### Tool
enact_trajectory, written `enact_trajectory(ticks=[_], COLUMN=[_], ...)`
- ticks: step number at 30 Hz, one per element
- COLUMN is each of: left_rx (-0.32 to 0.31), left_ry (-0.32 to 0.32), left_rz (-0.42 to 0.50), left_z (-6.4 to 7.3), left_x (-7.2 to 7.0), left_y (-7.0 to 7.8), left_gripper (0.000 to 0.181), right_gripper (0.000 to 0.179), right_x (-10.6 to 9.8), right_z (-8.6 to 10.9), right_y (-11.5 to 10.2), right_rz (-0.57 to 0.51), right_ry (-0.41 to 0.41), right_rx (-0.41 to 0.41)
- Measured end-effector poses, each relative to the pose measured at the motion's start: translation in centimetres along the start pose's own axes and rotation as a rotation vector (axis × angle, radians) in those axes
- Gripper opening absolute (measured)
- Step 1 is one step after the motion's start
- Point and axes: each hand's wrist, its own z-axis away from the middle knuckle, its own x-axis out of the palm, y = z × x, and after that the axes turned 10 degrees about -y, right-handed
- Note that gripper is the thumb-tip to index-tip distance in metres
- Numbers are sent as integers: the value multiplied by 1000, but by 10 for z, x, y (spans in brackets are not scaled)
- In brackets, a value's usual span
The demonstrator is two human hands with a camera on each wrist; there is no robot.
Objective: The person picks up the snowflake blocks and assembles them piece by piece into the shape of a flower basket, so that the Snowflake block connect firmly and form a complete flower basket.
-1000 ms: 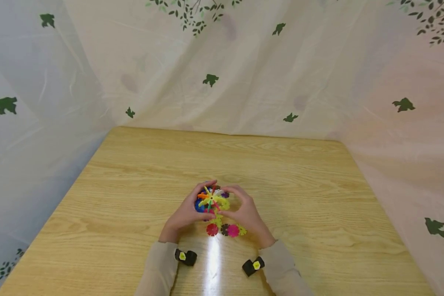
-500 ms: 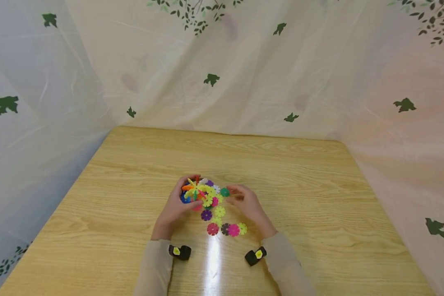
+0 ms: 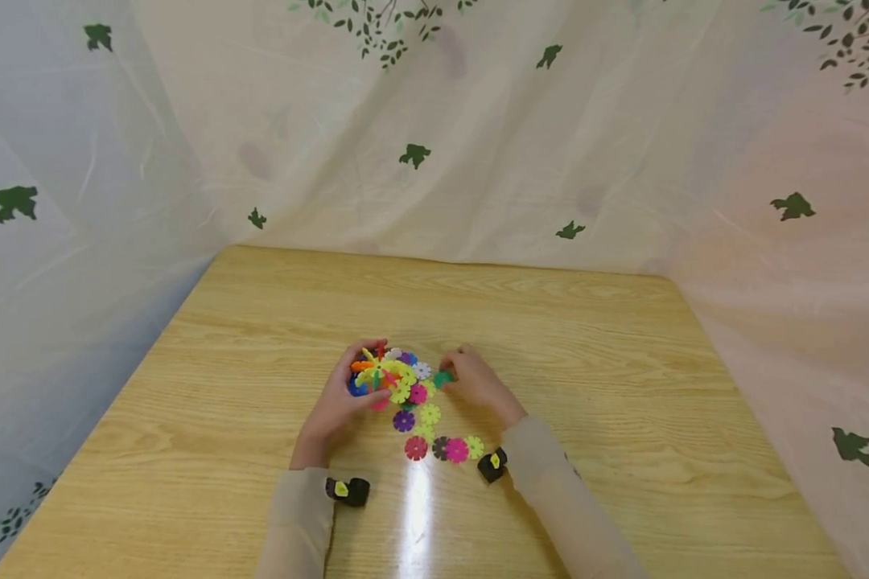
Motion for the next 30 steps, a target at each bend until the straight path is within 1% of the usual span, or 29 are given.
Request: enact_trajectory(ticks=[2,3,5,8,11,13,15,18,23,26,30], left_rx=[-7,-13,-23,-31,-38,-37,-29,-7,16,21,25], left_ry=[-16,-21,-36,-46,-65,-95,-133,-171,-181,-187,-192], left_rz=[-2,-7,-14,-27,-35,-37,-33,-35,-42,-56,-80], left_z=[-1,-2,-2,-4,-4,-5,-6,-8,-9,-9,-9], left_x=[2,3,6,10,16,21,26,32,37,38,38], left_y=[2,3,4,6,9,11,12,14,14,14,13], left_gripper=[75,75,75,75,75,75,74,74,75,76,76], right_gripper=[16,14,9,8,14,17,20,21,18,18,16], right_x=[-4,-5,-9,-11,-12,-12,-12,-11,-10,-10,-9], right_z=[2,3,6,12,21,28,35,43,50,53,54], right_y=[-1,0,0,1,-5,-11,-17,-23,-25,-26,-28], right_rz=[-21,-39,-122,-306,-541,-643,-718,-749,-736,-694,-595], right_ry=[-15,-9,28,145,272,334,373,396,418,420,428], right_rx=[-6,-8,-3,-16,-39,-55,-60,-65,-61,-64,-80])
